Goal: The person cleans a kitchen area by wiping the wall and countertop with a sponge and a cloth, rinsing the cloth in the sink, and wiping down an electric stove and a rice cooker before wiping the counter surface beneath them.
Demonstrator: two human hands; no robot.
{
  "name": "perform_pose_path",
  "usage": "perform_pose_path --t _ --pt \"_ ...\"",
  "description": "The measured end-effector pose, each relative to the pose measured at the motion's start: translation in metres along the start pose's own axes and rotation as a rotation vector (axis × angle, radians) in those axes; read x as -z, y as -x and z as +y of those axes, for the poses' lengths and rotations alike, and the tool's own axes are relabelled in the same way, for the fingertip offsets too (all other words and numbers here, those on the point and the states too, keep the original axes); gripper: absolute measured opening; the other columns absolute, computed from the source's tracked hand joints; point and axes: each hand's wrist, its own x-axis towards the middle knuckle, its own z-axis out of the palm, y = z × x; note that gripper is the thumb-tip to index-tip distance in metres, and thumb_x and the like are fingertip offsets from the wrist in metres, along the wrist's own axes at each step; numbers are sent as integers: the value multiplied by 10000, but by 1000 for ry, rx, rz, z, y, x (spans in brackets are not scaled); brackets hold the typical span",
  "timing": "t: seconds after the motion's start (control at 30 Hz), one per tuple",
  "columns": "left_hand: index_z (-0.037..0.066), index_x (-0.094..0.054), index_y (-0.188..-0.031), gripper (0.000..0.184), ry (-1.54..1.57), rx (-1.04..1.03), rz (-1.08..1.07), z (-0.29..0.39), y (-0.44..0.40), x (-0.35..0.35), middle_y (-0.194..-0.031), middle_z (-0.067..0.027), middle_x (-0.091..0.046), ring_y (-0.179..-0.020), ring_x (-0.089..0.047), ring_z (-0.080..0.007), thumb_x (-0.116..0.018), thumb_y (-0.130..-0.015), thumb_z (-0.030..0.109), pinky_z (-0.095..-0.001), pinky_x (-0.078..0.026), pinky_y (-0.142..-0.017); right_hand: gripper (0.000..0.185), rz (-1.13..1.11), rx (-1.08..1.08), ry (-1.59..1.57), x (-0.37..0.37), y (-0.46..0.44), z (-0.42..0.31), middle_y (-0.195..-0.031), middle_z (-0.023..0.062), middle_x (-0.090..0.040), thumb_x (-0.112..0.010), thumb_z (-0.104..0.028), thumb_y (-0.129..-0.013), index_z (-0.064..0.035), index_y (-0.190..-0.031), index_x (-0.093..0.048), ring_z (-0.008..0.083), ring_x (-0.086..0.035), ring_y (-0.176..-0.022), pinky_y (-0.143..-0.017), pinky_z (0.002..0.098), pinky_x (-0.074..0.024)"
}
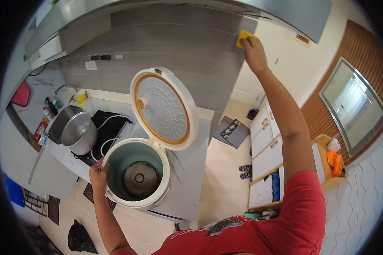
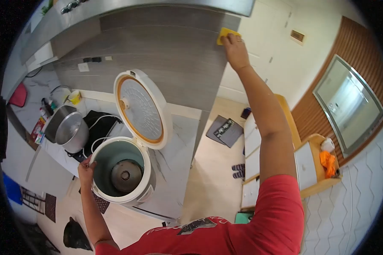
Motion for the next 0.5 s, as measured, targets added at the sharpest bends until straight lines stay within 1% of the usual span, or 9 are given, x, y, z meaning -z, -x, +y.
perform_pose_path --t 0.13,0.17,0.2,0.23,0.3,0.37,0.4,0.43,0.5 --pt "2 -582 -1134 430 -336 -153 69 4 3 7 -1016 -164 -641 -879 -628 -254 -672 -723 90 -321 -468 -783 374 168 11 29 -63 -12 17 -1128 171 -504 -509 -30 -774 -75 -1143 -548 336 -497 -1022 -863 410 -440" --pt "13 -569 -1157 480 -432 -214 69 13 5 6 -1015 -175 -632 -884 -618 -287 -696 -709 131 -344 -466 -785 365 222 54 -63 -73 -25 10 -1164 166 -493 -506 -27 -795 -66 -1155 -551 334 -478 -1075 -875 411 -438" --pt "25 -555 -1180 532 -530 -274 68 29 6 1 -1015 -186 -622 -889 -608 -321 -720 -696 172 -367 -464 -787 325 286 -22 -365 -91 -47 -8 -1178 170 -491 -511 -28 -807 -32 -1129 -557 325 -483 -1089 -855 415 -447" --pt "32 -520 -1221 571 -576 -295 103 47 11 -5 -975 -156 -627 -871 -593 -291 -716 -713 203 -348 -451 -784 292 404 178 -236 -104 -67 -20 -1138 175 -521 -521 -68 -820 -7 -1103 -567 314 -517 -1062 -846 416 -465" --pt "38 -509 -1237 553 -473 -330 260 113 34 -44 -965 -151 -622 -864 -584 -270 -691 -734 180 -338 -443 -787 395 112 102 -86 -125 -105 -71 -1227 124 -499 -551 -172 -826 -39 -1195 -510 272 -467 -1164 -895 396 -449" --pt "47 -484 -1267 523 -293 -399 435 172 73 -95 -951 -138 -614 -846 -564 -230 -632 -774 138 -320 -431 -790 409 85 175 -279 -157 -129 -97 -1248 119 -488 -564 -219 -815 -40 -1180 -513 260 -456 -1184 -881 391 -459" --pt "49 -469 -1283 512 -213 -425 521 193 85 -123 -946 -130 -610 -837 -554 -212 -599 -793 118 -312 -426 -789 408 154 235 -147 -160 -133 -95 -1212 118 -518 -572 -227 -806 -36 -1162 -517 254 -474 -1164 -871 392 -464" --pt "23 -444 -1295 511 -258 -541 584 198 98 -145 -938 -124 -602 -845 -542 -204 -555 -802 97 -308 -427 -785 377 188 245 -170 -144 -129 -78 -1180 118 -539 -584 -217 -797 -40 -1127 -540 255 -491 -1142 -869 390 -464" --pt "11 -452 -1287 544 -239 -627 604 197 123 -184 -1038 -153 -557 -909 -533 -243 -600 -785 159 -318 -415 -822 288 210 297 -271 -116 -72 -35 -1120 119 -573 -601 -180 -777 -51 -1035 -586 259 -531 -1085 -855 382 -469"
